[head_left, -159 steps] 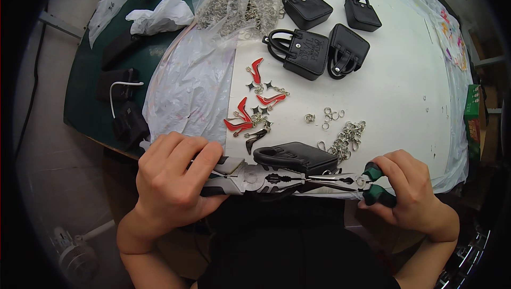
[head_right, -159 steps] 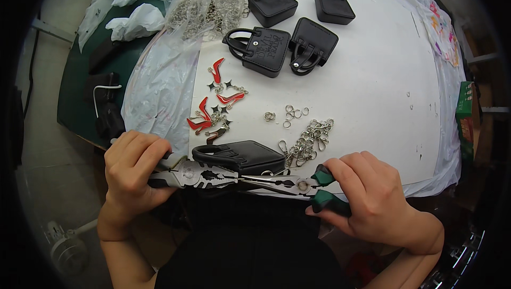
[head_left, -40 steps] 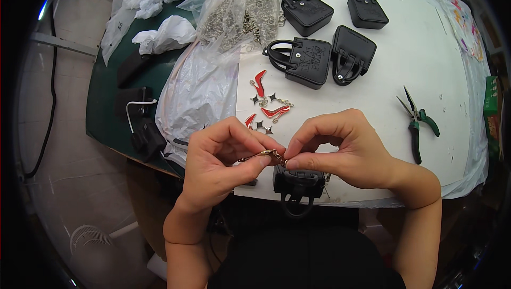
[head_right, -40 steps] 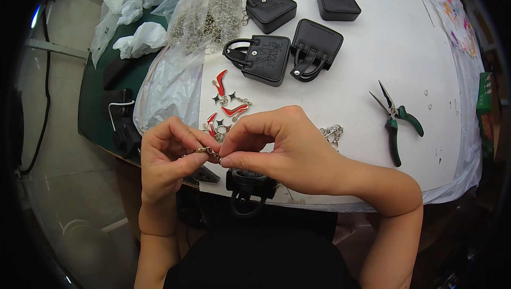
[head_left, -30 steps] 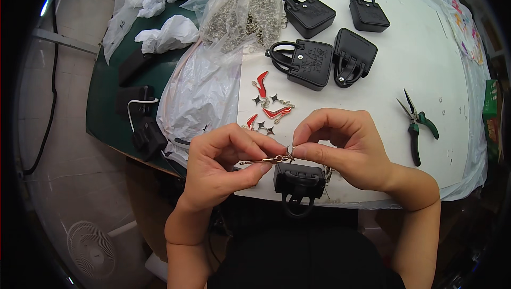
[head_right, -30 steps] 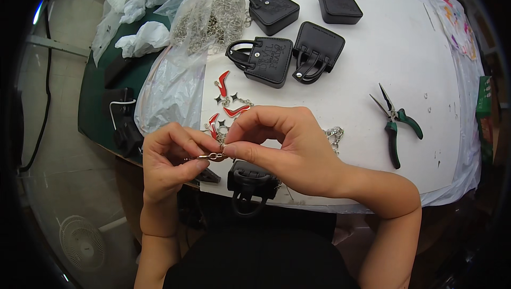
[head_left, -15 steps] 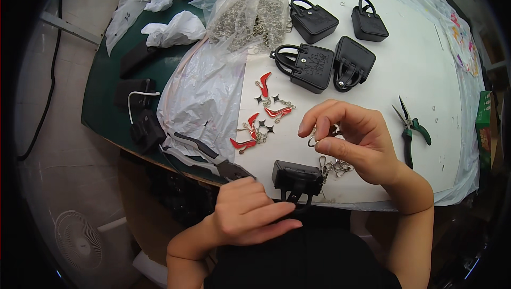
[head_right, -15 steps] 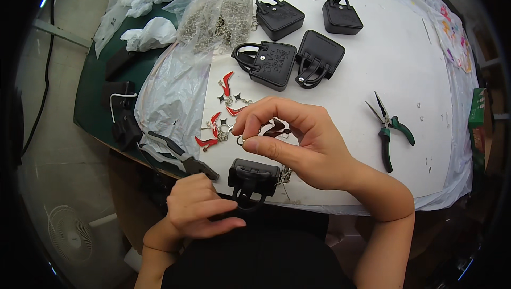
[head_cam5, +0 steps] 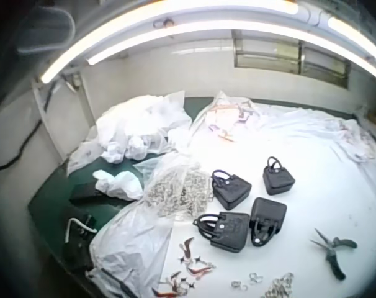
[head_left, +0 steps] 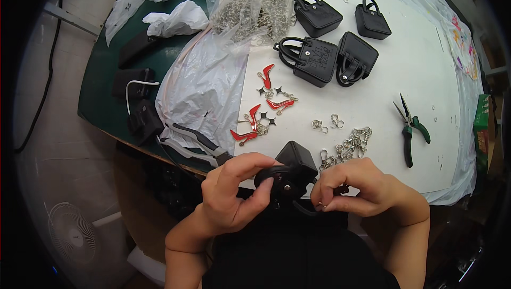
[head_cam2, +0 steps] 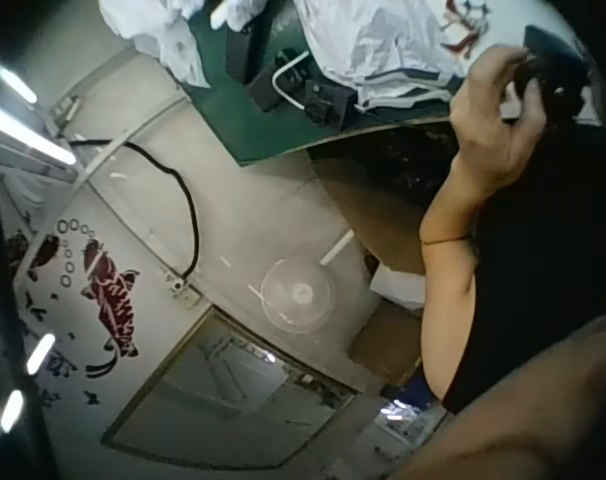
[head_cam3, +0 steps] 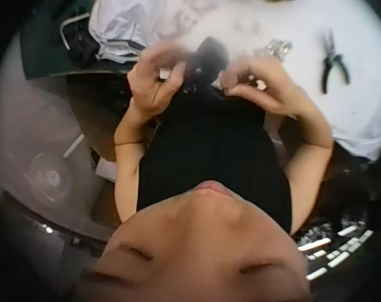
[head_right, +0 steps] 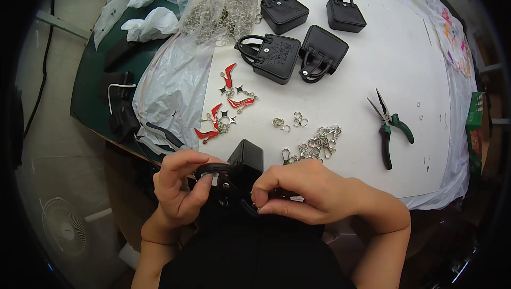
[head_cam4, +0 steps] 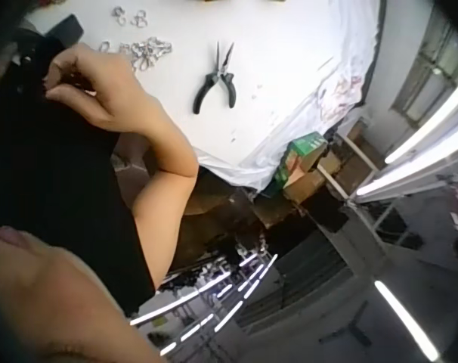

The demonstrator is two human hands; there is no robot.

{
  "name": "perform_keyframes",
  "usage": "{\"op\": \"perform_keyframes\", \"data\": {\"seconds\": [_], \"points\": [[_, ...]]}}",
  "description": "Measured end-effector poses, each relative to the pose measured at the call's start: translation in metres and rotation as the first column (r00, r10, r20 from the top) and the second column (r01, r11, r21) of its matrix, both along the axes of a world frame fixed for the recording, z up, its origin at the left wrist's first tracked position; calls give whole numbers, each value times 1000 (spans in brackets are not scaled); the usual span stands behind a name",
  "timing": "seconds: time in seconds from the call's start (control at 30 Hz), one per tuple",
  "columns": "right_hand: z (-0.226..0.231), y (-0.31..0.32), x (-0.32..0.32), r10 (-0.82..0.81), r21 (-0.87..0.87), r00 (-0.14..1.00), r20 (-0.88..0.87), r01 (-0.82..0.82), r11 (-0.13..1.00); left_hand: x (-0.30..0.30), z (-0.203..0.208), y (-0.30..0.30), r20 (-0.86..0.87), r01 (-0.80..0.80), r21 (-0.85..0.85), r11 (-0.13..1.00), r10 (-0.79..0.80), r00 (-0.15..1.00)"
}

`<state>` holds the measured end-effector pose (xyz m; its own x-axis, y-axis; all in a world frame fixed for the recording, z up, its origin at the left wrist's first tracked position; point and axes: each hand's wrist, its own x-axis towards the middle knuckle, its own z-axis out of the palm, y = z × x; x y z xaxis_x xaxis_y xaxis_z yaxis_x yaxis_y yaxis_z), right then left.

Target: The person assembles small black bag-shaped keychains by attaching metal chains and decorative red charms using two sets of pliers.

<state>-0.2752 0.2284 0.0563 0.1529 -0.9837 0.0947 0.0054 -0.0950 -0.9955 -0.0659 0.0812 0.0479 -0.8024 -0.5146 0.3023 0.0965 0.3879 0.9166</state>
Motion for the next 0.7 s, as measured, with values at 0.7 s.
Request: {"op": "perform_keyframes", "data": {"seconds": [0.7], "points": [[-36, -10, 27, -519, 140, 851, 82, 505, 851, -21, -42, 11, -10, -61, 204, 977, 65, 998]]}}
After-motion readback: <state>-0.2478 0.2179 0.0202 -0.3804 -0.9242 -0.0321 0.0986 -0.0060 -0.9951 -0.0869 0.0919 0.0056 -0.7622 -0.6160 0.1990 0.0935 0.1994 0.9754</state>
